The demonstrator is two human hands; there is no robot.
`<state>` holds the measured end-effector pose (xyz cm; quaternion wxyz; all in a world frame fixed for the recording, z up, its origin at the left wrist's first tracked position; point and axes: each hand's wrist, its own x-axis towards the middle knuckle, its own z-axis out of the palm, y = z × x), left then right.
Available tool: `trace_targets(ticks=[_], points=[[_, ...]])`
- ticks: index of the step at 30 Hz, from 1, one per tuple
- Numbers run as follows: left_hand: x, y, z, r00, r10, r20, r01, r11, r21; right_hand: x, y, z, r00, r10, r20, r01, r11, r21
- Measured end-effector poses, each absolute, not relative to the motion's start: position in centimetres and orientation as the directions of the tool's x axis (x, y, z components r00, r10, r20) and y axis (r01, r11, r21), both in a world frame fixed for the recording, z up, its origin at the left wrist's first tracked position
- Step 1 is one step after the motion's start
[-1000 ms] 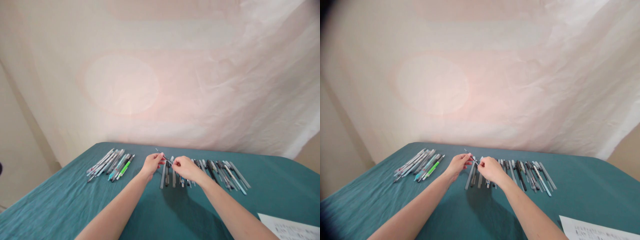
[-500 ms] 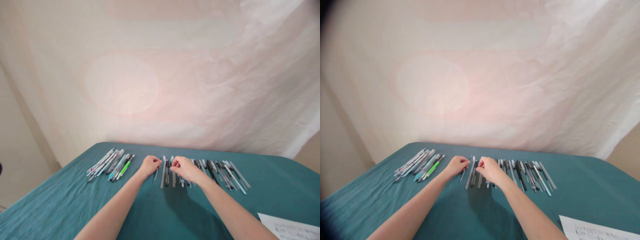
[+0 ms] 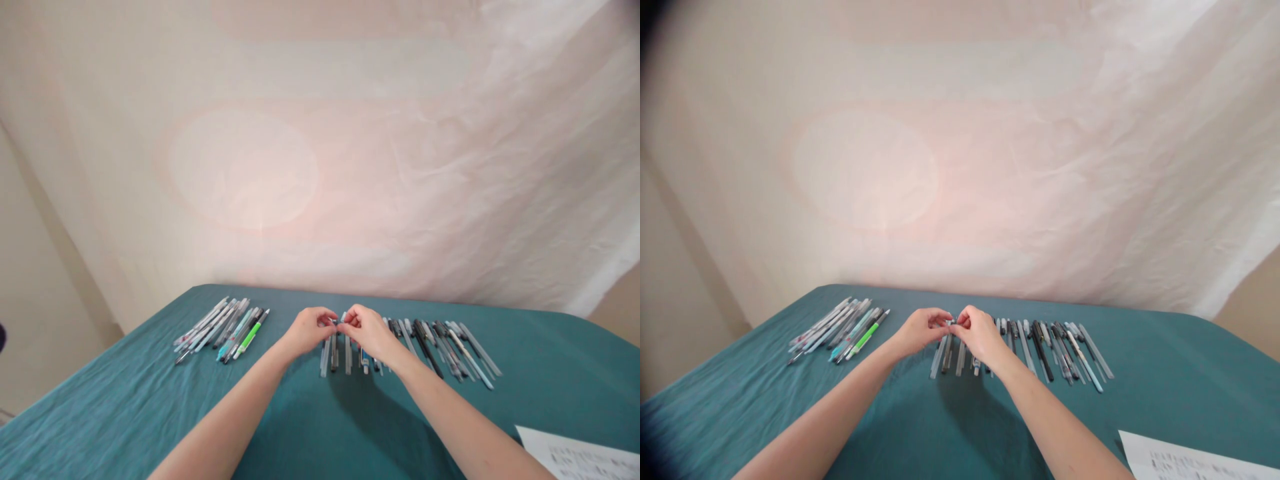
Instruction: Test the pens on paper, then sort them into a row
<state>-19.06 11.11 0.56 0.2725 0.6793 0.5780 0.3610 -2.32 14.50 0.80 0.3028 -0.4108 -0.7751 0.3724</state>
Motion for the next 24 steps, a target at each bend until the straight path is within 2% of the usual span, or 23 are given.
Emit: trace_targets(ticks=[3, 6, 14, 16, 19, 24], points=[[-18.0, 10.4, 1.7, 0.185, 0.953, 0.241, 0.49, -0.302, 0.817, -2.5, 14.6, 0.5, -0.472, 0.872, 0.129, 0.284, 0.289, -0.914], [-17.5, 10.1, 2.1, 0.206, 0.942, 0.264, 0.418, -0.328, 0.847, -2.5, 14.7, 0.4, -0.469, 0.871, 0.143, 0.185, 0.255, -0.949], [-18.2, 10.7, 1.4, 0.195, 0.951, 0.24, 0.405, -0.3, 0.864, -2.6, 14.2, 0.7, -0.516, 0.849, 0.113, 0.131, 0.208, -0.969], [-18.6, 11.0, 1.1, 0.158, 0.954, 0.254, 0.415, -0.298, 0.86, -2.6, 14.2, 0.9, -0.513, 0.85, 0.117, 0.11, 0.201, -0.973], [-19.6, 11.6, 0.0, 0.016, 0.953, 0.304, 0.499, -0.271, 0.823, -2.5, 14.2, 1.0, -0.499, 0.86, 0.106, 0.105, 0.181, -0.978], [-21.3, 12.2, -2.3, -0.169, 0.942, 0.291, 0.69, -0.098, 0.717, -2.6, 14.1, 1.1, -0.498, 0.865, 0.063, 0.174, 0.171, -0.97]])
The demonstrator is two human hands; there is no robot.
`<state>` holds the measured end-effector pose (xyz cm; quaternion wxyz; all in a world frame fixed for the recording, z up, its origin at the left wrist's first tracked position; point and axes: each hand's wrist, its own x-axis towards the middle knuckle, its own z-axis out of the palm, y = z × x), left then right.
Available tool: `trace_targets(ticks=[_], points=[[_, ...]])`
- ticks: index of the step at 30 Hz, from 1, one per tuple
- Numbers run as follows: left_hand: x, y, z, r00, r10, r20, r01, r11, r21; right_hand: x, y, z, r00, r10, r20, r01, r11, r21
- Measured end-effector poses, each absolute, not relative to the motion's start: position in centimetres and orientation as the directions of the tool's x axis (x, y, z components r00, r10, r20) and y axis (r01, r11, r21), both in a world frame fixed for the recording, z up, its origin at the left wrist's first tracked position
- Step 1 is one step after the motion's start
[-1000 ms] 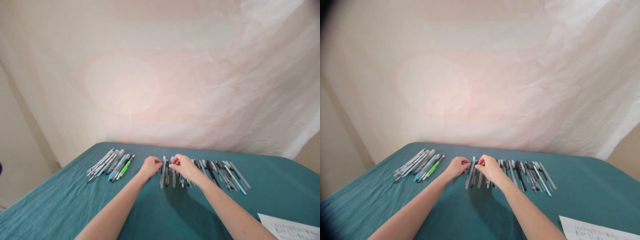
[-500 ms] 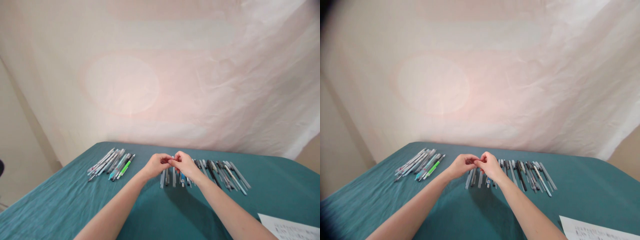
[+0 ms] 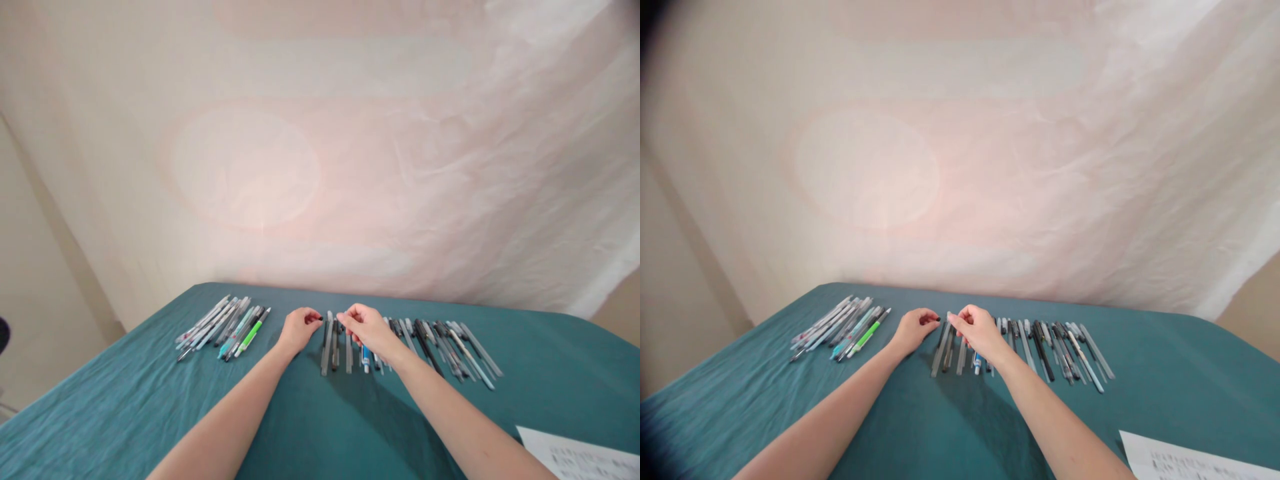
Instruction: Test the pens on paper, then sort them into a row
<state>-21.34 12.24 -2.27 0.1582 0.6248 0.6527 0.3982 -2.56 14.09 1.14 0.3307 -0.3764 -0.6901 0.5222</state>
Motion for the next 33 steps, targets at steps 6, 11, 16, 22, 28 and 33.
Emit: trace_targets(ticks=[6, 11, 16, 22, 28, 33], points=[[-21.43, 12.06, -3.16, -0.195, 0.931, 0.308, 0.766, -0.052, 0.641, -2.58, 14.07, 1.19, -0.493, 0.867, 0.066, 0.187, 0.18, -0.966], [-21.41, 11.94, -3.18, -0.167, 0.93, 0.327, 0.8, -0.065, 0.596, -2.64, 14.21, 1.1, -0.496, 0.866, 0.066, 0.167, 0.169, -0.971], [-21.18, 11.74, -2.72, -0.175, 0.936, 0.305, 0.806, -0.042, 0.59, -2.63, 14.27, 1.09, -0.493, 0.868, 0.069, 0.176, 0.177, -0.968], [-20.84, 11.7, -2.71, -0.177, 0.934, 0.311, 0.8, -0.047, 0.598, -2.5, 14.24, 1.18, -0.495, 0.866, 0.07, 0.18, 0.181, -0.967], [-20.96, 11.96, -3.27, -0.144, 0.931, 0.334, 0.828, -0.072, 0.556, -2.46, 14.26, 1.21, -0.502, 0.862, 0.066, 0.181, 0.179, -0.967], [-20.97, 11.96, -3.17, -0.134, 0.932, 0.338, 0.82, -0.088, 0.566, -2.43, 14.32, 1.03, -0.507, 0.859, 0.07, 0.186, 0.188, -0.964]])
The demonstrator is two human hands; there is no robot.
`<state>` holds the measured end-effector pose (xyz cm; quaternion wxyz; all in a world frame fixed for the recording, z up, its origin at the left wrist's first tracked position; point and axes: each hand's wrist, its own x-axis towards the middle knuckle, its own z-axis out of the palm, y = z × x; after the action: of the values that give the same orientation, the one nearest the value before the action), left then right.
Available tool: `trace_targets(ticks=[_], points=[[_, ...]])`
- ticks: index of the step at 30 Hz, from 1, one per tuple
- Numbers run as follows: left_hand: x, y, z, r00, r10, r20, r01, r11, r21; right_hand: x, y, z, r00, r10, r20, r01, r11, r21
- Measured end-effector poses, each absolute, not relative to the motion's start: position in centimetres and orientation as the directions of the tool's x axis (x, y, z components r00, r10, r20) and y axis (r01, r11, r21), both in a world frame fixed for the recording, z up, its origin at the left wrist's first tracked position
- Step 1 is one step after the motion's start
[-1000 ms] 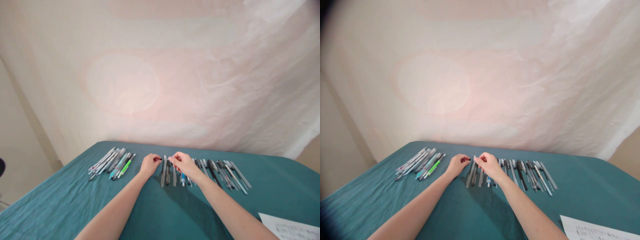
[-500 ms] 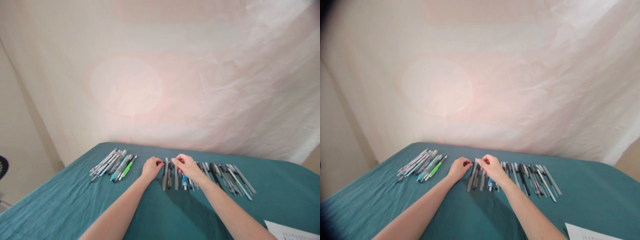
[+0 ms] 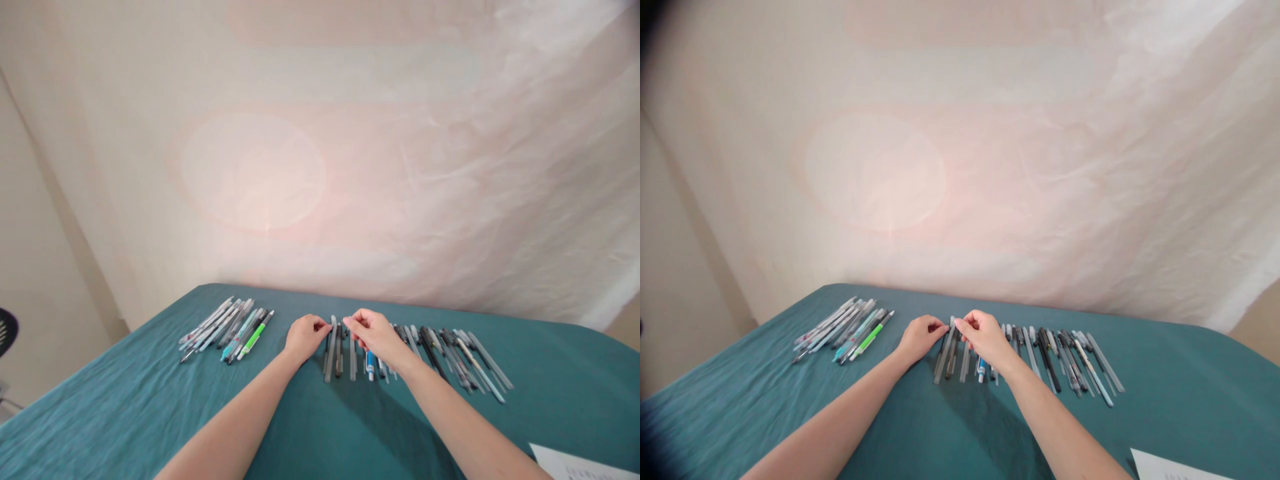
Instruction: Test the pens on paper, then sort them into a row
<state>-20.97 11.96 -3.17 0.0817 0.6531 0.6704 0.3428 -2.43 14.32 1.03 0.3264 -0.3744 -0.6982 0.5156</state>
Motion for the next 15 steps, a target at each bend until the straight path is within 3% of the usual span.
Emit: trace_targets(ticks=[9, 15], points=[[-21.3, 12.2, -3.2, -0.117, 0.942, 0.316, 0.814, -0.091, 0.574, -2.6, 13.2, 2.4, -0.538, 0.838, 0.092, 0.208, 0.238, -0.949], [-22.1, 12.3, -3.2, -0.133, 0.935, 0.328, 0.819, -0.083, 0.568, -4.0, 9.7, 3.1, -0.752, 0.658, 0.046, 0.348, 0.455, -0.819]])
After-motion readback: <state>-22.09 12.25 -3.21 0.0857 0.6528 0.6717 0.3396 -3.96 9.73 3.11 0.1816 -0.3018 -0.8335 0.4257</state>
